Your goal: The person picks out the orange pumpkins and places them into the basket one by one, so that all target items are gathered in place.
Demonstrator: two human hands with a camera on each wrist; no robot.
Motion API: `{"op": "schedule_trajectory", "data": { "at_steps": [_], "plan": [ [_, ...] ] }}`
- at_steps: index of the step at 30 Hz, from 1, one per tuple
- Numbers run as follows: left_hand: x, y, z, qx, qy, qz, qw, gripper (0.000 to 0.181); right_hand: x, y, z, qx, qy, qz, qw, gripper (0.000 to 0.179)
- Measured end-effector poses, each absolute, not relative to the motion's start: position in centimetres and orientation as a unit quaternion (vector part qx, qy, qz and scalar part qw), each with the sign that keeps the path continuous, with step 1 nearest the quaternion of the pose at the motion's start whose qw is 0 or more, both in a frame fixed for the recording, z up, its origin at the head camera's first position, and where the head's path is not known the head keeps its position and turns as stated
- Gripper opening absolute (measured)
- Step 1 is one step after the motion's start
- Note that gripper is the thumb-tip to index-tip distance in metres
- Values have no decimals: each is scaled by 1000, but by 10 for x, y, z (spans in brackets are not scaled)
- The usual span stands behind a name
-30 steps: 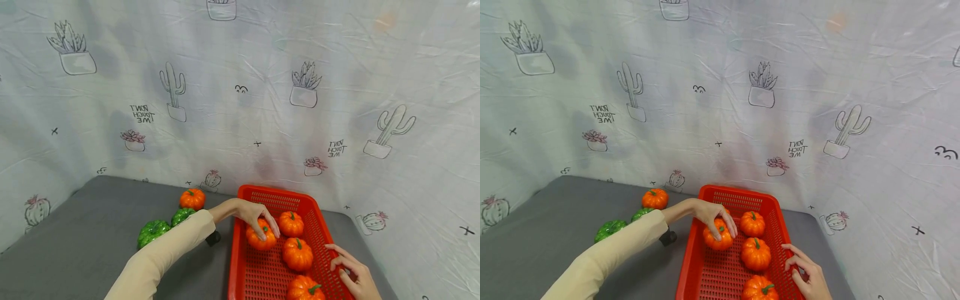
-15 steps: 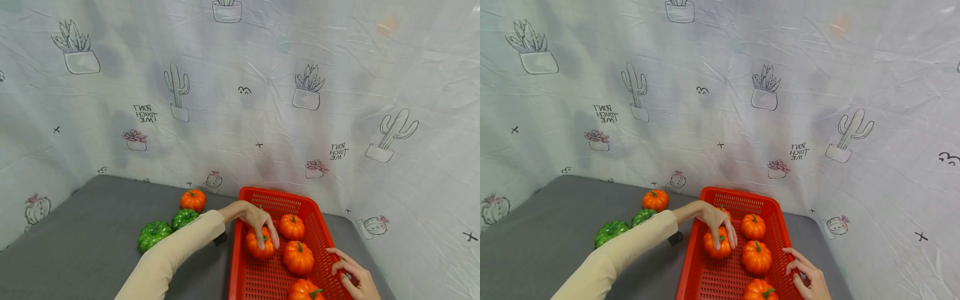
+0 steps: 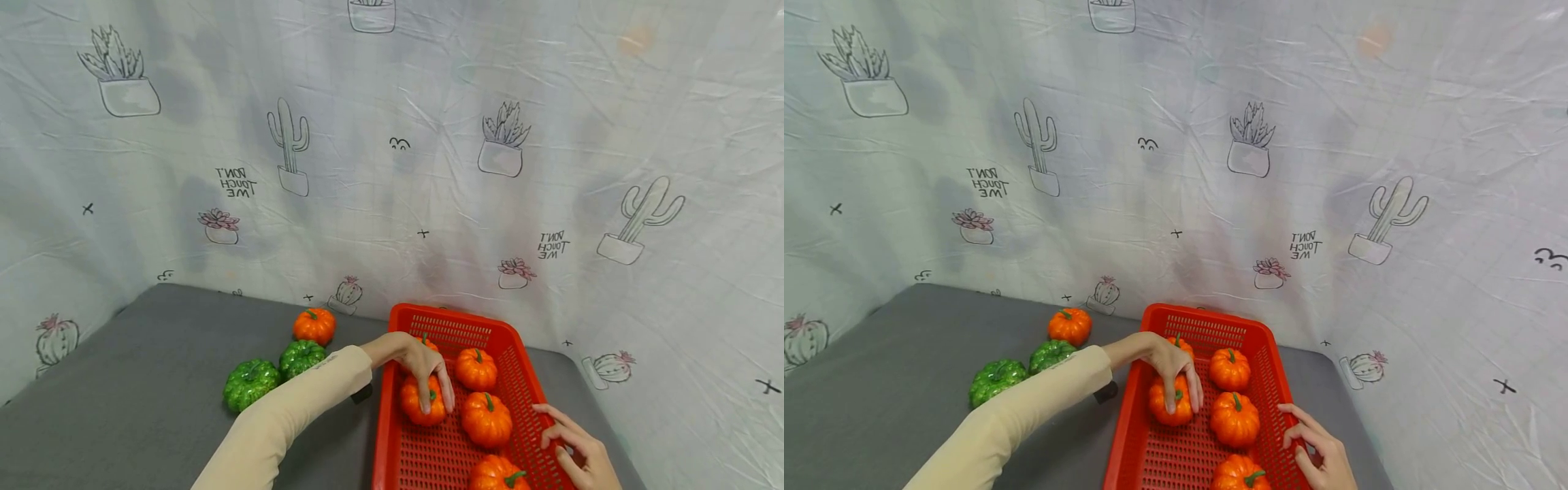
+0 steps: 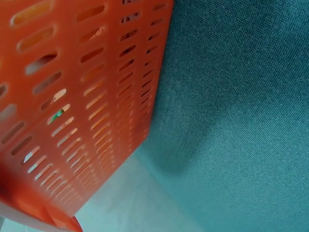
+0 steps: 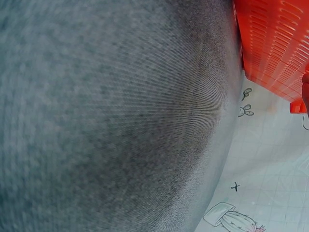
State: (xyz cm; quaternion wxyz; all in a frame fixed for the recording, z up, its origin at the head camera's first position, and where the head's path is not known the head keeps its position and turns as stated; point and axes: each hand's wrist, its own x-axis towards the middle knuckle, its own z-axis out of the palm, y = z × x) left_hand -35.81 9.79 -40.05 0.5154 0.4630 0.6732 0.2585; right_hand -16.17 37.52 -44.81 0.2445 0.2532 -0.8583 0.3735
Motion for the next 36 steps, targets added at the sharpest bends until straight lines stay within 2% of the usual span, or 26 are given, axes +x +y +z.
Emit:
{"op": "schedule_trajectory", "data": {
  "at_steps": [5, 21, 36],
  "plan": [
    [-357, 100, -400, 488, 683, 223, 496, 36, -161, 376, -447, 257, -858, 372, 244, 40],
    [-349, 104, -406, 497, 685, 206, 491, 34, -160, 375, -449, 252, -858, 376, 242, 41],
    [-349, 100, -400, 523, 704, 169, 449, 35, -162, 375, -448, 254, -859, 370, 246, 41]
  ]
}}
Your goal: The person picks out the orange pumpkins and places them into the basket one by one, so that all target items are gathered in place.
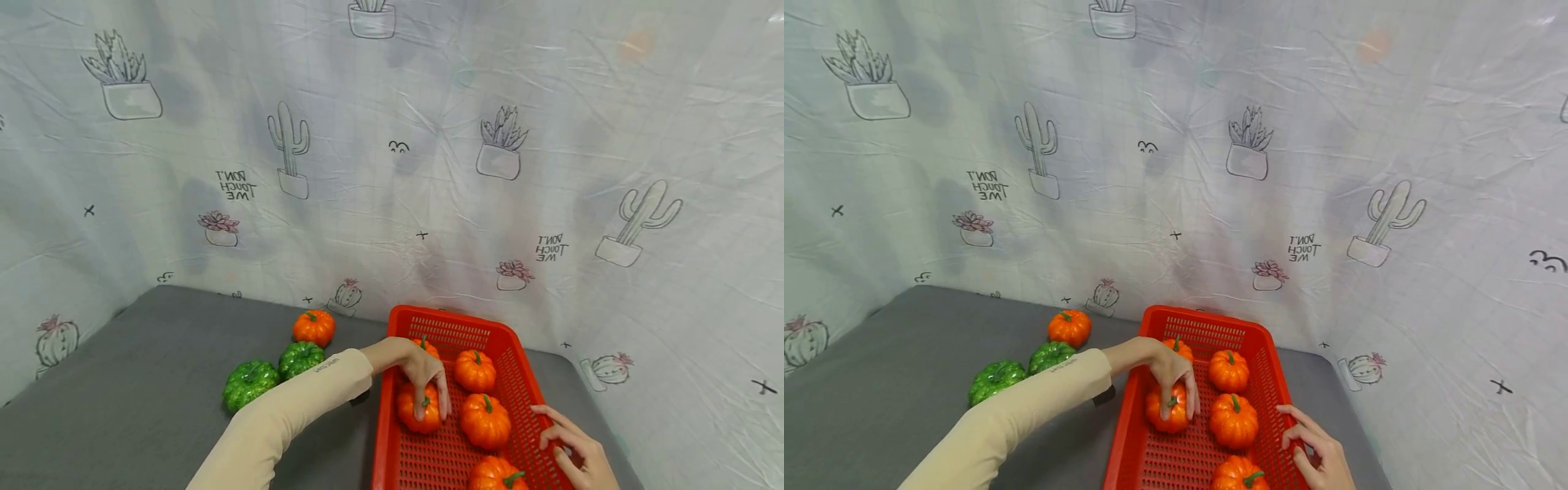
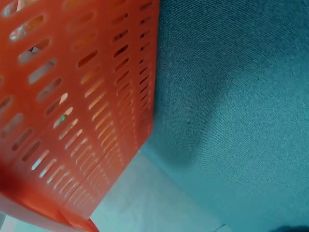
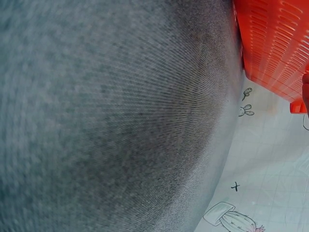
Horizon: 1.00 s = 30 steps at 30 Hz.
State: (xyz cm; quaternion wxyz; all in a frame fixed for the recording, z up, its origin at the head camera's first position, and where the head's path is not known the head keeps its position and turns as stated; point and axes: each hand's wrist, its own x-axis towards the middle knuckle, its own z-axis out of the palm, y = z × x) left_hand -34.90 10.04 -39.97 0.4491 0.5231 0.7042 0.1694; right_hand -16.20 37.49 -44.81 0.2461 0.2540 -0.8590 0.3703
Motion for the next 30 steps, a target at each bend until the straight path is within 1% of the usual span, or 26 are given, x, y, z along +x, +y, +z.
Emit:
{"op": "schedule_trajectory", "data": {
  "at_steps": [9, 14, 18, 23, 30],
  "plan": [
    [-351, 98, -401, 526, 698, 171, 455, 35, -163, 374, -446, 264, -853, 378, 245, 39],
    [-349, 97, -398, 524, 705, 165, 448, 36, -160, 373, -443, 258, -861, 373, 232, 36],
    [-348, 96, -394, 535, 703, 150, 443, 42, -159, 371, -440, 257, -861, 376, 226, 34],
    [-350, 95, -389, 554, 698, 119, 438, 50, -161, 372, -439, 266, -855, 376, 237, 34],
    [-351, 94, -385, 552, 694, 93, 453, 57, -160, 373, -441, 265, -858, 373, 233, 36]
  ]
}}
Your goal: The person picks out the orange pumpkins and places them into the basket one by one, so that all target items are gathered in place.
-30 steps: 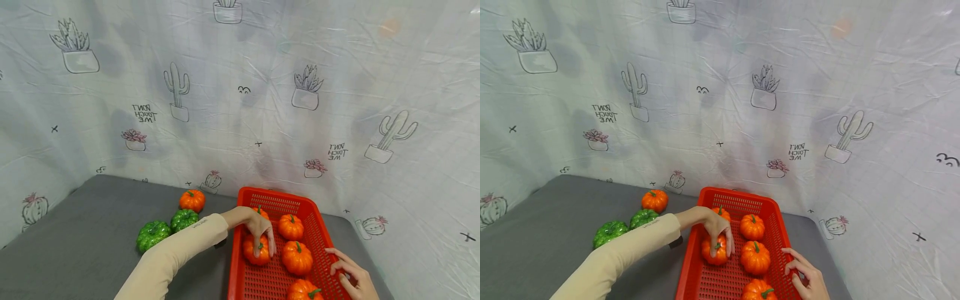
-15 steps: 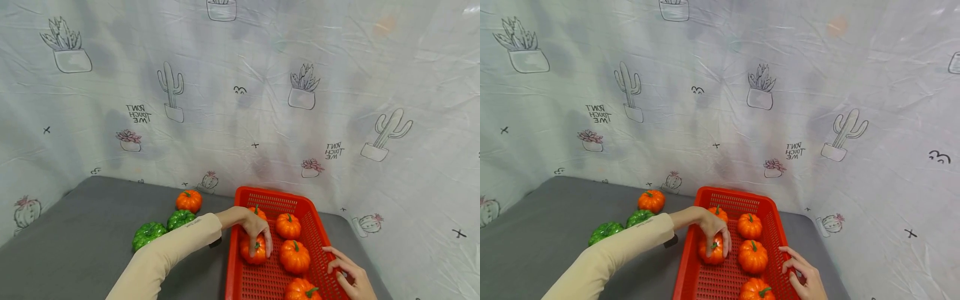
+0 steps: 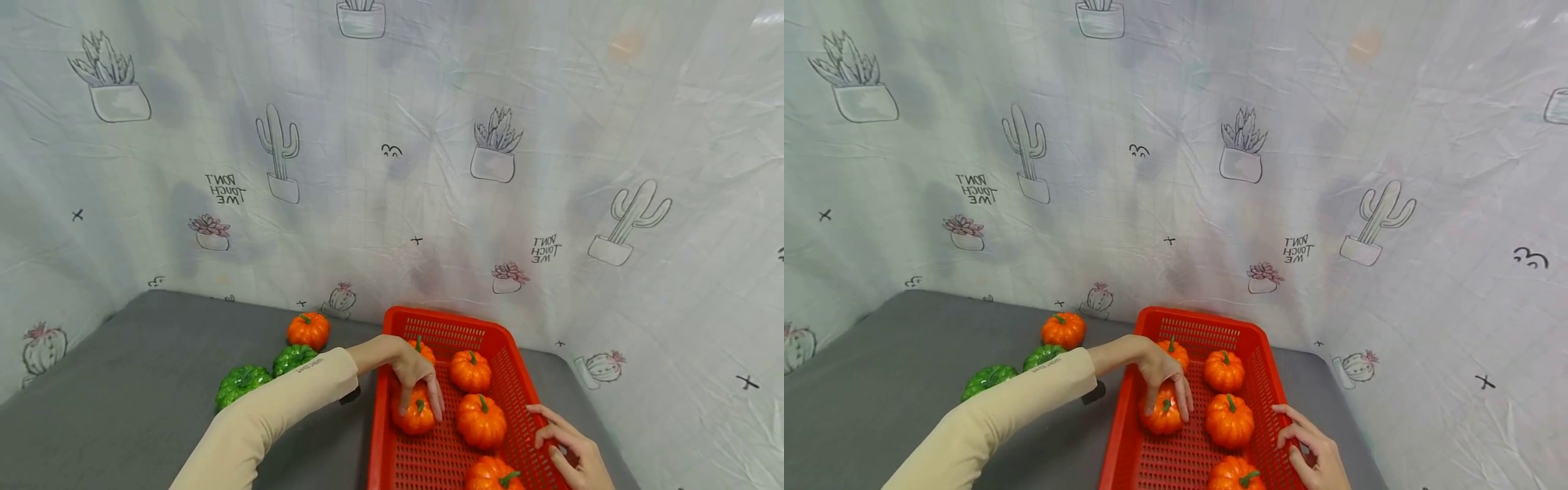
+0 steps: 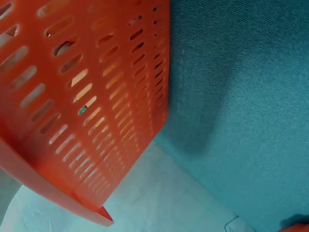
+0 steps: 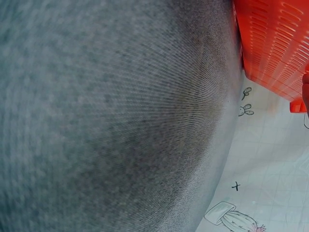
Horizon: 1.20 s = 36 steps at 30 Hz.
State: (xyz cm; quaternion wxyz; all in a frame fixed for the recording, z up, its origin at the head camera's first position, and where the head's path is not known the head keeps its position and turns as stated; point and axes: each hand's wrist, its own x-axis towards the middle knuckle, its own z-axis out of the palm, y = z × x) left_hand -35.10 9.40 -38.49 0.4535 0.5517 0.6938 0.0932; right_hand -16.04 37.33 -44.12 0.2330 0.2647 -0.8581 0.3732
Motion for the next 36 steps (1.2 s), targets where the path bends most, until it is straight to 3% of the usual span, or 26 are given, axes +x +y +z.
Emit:
{"op": "schedule_trajectory", "data": {
  "at_steps": [36],
  "plan": [
    [-355, 89, -383, 559, 678, 140, 456, 53, -158, 368, -439, 252, -859, 376, 240, 34]
  ]
}}
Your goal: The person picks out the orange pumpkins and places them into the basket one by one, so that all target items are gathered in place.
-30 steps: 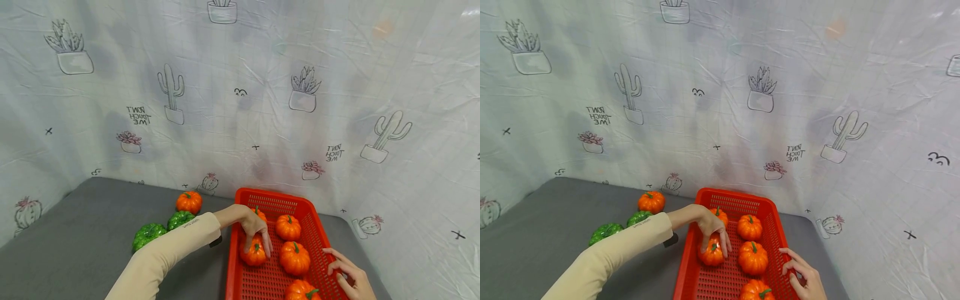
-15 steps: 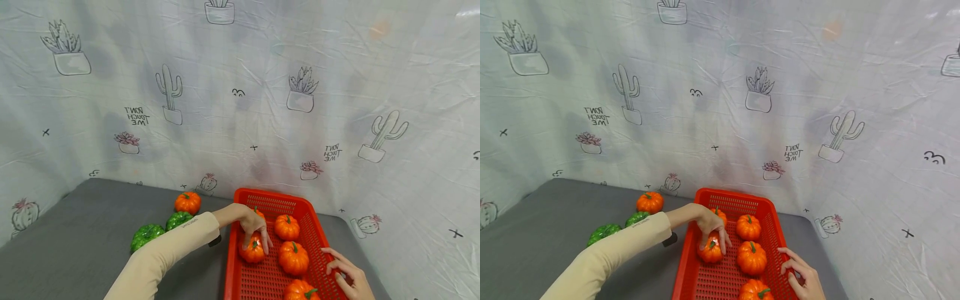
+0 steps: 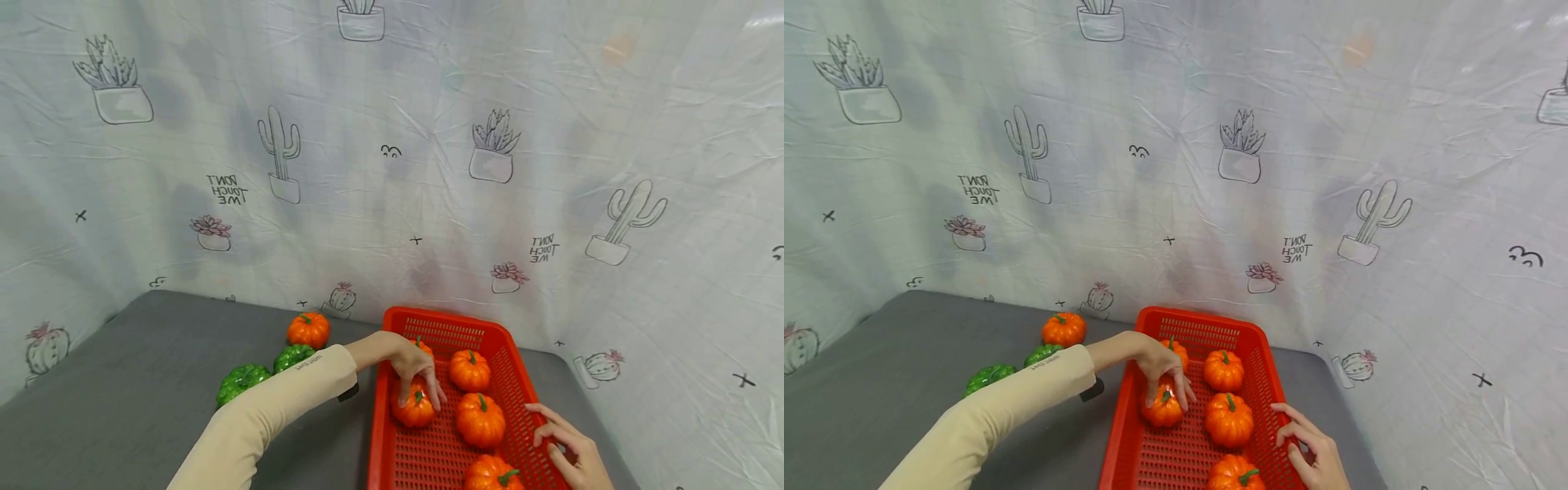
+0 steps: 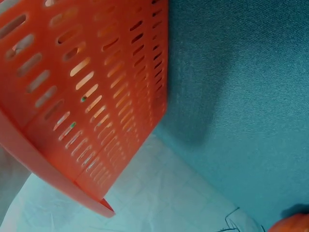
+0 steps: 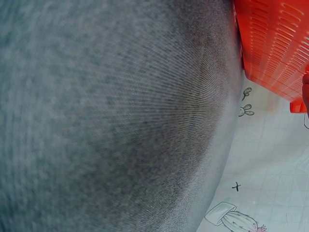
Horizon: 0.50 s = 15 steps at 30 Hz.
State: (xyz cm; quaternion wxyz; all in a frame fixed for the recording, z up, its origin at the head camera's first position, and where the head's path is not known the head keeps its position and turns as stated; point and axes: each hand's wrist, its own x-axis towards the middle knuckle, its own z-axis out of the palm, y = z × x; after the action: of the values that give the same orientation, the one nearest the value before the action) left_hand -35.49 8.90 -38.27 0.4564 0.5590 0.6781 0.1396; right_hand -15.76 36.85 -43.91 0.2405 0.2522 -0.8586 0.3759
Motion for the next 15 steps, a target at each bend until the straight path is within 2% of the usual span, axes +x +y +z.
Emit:
{"op": "schedule_trajectory", "data": {
  "at_steps": [6, 15],
  "plan": [
    [-354, 90, -384, 561, 689, 114, 444, 55, -161, 372, -446, 258, -853, 380, 249, 36],
    [-353, 91, -382, 551, 683, 119, 464, 56, -159, 373, -445, 257, -854, 380, 245, 36]
  ]
}}
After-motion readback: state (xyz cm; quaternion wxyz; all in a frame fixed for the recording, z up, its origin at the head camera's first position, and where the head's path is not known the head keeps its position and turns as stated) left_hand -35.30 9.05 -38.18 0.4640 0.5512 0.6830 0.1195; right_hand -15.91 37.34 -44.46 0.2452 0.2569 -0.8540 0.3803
